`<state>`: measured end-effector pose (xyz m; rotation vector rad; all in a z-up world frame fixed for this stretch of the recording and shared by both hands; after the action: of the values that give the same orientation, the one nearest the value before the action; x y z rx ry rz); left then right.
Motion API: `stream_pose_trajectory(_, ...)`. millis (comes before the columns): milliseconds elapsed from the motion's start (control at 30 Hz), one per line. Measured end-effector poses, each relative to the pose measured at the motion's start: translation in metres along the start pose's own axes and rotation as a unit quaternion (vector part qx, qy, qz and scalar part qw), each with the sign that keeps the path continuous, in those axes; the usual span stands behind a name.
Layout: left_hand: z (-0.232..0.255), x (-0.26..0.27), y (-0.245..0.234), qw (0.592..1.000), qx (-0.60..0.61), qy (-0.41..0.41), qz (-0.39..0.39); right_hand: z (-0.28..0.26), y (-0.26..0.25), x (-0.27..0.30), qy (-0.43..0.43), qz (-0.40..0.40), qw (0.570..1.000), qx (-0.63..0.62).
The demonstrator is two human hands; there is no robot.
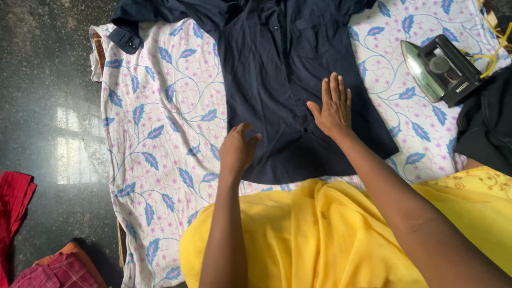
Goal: The person irons a dark blue long-sleeved shirt laid on a patterned cloth on the floor. They smooth the fabric with their hands, use a steam iron on the front, sleeves, and collar, then flip the shirt to iron the back.
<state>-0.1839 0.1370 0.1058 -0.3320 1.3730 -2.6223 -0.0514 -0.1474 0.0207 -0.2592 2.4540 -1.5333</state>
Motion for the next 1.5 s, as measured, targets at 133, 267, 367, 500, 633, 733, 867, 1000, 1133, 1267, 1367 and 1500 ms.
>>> stream_pose_trajectory(133,-0.016,-0.006,0.0,0.997,-0.022,-0.042,-0.054,-0.057,0.034,-0.007,-0.058,-0.08,0.992,0.078)
stream_pose_trajectory(267,-0.029,-0.014,-0.003,0.999,0.024,-0.04,-0.028,-0.089,0.056,-0.011,-0.161,-0.202,0.965,0.044)
stream_pose_trajectory(367,-0.029,-0.014,0.004,0.997,0.026,-0.045,-0.058,-0.076,0.048,-0.031,-0.074,-0.108,0.991,0.012)
stream_pose_trajectory(500,-0.023,-0.02,-0.002,0.998,0.029,-0.006,-0.057,-0.059,0.05,-0.051,-0.113,-0.083,0.988,0.059)
stream_pose_trajectory(633,-0.025,-0.013,0.002,0.996,0.031,-0.019,-0.08,0.055,-0.007,-0.066,-0.082,0.025,0.994,-0.072)
stream_pose_trajectory(733,-0.02,-0.012,0.004,0.996,0.023,-0.013,-0.09,0.178,-0.098,-0.081,-0.001,0.168,0.979,0.113)
stream_pose_trajectory(867,-0.011,-0.013,0.008,0.996,0.013,0.029,-0.085,0.281,-0.175,-0.069,0.23,0.096,0.955,0.16)
stream_pose_trajectory(1000,-0.015,-0.019,0.017,0.995,-0.023,0.026,-0.096,0.279,-0.185,-0.064,0.297,-0.017,0.943,0.149)
stream_pose_trajectory(1133,-0.018,-0.023,0.026,0.994,-0.033,0.029,-0.104,0.236,-0.201,-0.047,0.254,-0.021,0.961,0.107)
stream_pose_trajectory(1267,-0.018,-0.019,0.026,0.993,-0.027,0.045,-0.11,0.176,-0.197,0.014,0.189,-0.028,0.978,0.08)
stream_pose_trajectory(1367,-0.01,-0.019,0.021,0.992,-0.032,0.034,-0.117,0.115,-0.157,0.051,0.15,-0.037,0.987,0.046)
stream_pose_trajectory(1500,-0.002,-0.009,0.015,0.991,-0.025,0.025,-0.132,0.052,-0.105,0.073,0.178,-0.091,0.979,0.022)
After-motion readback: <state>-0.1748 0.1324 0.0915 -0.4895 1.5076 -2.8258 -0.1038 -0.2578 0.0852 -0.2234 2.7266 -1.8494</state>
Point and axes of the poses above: each hand's wrist, its own x-axis away from the middle knuckle, its own y-axis out of the palm, z = x × y, the point moved 3 cm from there along -x, towards the middle knuckle, and after that the axes turned 10 degrees about -x, right-handed, at the moved point
